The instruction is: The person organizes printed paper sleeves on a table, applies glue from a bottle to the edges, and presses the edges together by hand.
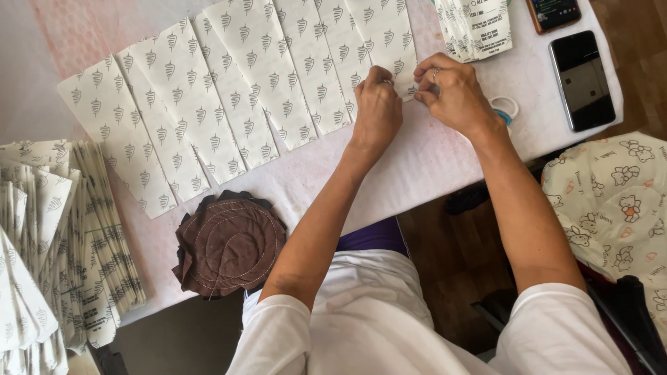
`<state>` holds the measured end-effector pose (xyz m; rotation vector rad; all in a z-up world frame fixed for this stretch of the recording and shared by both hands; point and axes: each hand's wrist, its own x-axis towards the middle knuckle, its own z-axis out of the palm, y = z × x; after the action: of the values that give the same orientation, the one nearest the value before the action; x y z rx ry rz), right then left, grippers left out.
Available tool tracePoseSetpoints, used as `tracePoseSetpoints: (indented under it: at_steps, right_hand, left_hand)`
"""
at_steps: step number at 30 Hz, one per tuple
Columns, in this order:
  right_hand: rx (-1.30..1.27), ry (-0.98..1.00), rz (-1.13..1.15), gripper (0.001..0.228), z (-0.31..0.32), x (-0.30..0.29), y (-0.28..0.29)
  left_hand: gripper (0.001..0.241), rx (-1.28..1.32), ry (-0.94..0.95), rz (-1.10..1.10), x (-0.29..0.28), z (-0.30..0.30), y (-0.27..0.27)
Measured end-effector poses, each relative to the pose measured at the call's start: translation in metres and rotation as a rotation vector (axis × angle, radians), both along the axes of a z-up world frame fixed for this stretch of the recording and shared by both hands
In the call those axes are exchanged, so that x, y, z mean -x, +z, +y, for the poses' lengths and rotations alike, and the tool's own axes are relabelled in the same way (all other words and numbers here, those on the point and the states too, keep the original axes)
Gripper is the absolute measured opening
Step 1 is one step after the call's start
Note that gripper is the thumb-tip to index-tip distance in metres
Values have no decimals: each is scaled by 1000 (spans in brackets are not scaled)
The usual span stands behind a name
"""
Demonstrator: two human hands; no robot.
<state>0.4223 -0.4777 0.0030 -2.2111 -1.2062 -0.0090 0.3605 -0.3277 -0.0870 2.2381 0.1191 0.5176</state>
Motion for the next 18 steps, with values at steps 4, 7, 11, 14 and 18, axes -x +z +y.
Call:
tracePoseSetpoints:
  at_steps: [4, 7, 11, 14, 18]
  right_hand:
    - [-27, -79, 91, 33, 9, 9, 9]
    - [-56, -180, 29, 41, 15, 15, -1]
    - [-76, -241, 208, 36, 12, 9, -4]
    - [-56, -293, 329, 36, 14, 3, 3]
    - [-51, -319, 324, 37, 14, 4, 1]
  left_hand:
    - [14, 61, -22, 100, -4, 5, 4]
    - [18, 74, -3, 99, -6, 7, -1]
    - [27, 80, -12, 3, -5, 10, -2]
    - [29, 76, 25, -18, -13, 7, -9]
    - [26, -27, 128, 110, -15, -8, -1]
